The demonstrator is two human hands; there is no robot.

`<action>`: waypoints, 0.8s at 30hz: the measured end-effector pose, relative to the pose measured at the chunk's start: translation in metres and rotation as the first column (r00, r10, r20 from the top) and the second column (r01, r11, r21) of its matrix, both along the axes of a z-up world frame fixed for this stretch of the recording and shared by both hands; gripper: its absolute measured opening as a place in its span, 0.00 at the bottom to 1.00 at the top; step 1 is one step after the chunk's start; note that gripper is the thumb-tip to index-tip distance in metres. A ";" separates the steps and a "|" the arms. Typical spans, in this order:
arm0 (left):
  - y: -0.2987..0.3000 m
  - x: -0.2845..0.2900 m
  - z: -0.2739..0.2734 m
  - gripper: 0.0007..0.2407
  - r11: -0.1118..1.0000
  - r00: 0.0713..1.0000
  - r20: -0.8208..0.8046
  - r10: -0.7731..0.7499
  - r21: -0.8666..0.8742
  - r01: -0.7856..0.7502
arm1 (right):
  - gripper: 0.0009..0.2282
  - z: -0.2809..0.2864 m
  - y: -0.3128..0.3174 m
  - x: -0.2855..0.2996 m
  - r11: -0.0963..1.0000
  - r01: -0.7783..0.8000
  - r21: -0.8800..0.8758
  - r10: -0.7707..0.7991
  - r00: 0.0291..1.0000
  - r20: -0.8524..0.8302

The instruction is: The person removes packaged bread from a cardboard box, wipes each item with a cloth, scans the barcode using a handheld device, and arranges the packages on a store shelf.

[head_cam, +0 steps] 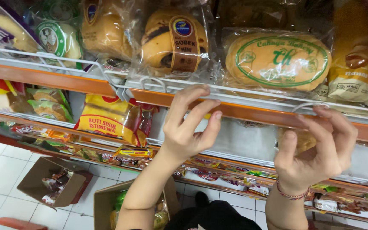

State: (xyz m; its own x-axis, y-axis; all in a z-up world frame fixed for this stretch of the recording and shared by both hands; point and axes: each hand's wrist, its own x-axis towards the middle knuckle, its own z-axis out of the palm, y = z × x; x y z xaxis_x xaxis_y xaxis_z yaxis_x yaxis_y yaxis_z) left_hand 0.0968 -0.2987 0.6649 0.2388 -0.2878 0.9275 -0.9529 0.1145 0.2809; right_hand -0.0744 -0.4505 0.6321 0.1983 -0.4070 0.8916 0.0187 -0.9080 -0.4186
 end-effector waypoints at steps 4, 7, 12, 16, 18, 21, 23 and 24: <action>0.031 -0.012 -0.012 0.10 0.999 0.999 -0.028 0.030 0.021 -0.030 | 0.10 -0.003 0.028 0.004 0.968 -0.231 0.101 0.225 0.972 0.069; 0.057 -0.020 -0.025 0.11 0.994 0.993 -0.059 0.103 0.042 -0.101 | 0.09 -0.006 0.049 0.012 0.893 -0.423 0.154 0.420 0.906 0.055; 0.101 -0.027 -0.051 0.14 0.975 0.956 -0.194 0.219 0.084 -0.207 | 0.09 -0.012 0.082 0.030 0.802 -0.574 0.163 0.590 0.805 -0.065; 0.144 -0.032 -0.076 0.16 0.939 0.886 -0.313 0.343 0.125 -0.320 | 0.09 -0.020 0.115 0.045 0.724 -0.646 0.243 0.686 0.712 -0.150; 0.168 -0.038 -0.089 0.15 0.922 0.834 -0.394 0.386 0.161 -0.351 | 0.10 -0.026 0.134 0.053 0.689 -0.674 0.266 0.724 0.658 -0.206; 0.209 -0.047 -0.111 0.15 0.880 0.743 -0.471 0.475 0.231 -0.416 | 0.10 -0.040 0.169 0.064 0.617 -0.726 0.305 0.787 0.571 -0.233; 0.238 -0.054 -0.129 0.15 0.838 0.671 -0.505 0.544 0.284 -0.466 | 0.10 -0.052 0.191 0.073 0.582 -0.754 0.305 0.812 0.512 -0.281; 0.253 -0.057 -0.139 0.15 0.816 0.631 -0.520 0.575 0.310 -0.488 | 0.10 -0.059 0.202 0.077 0.564 -0.766 0.307 0.821 0.482 -0.306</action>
State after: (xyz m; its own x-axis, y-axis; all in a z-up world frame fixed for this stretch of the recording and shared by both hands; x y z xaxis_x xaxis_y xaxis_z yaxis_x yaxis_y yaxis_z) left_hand 0.0396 -0.0453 0.5258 0.8503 -0.0438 0.5244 -0.4880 -0.4385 0.7547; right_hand 0.0026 -0.2481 0.5735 0.7864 0.0102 0.6176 0.5268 -0.5330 -0.6621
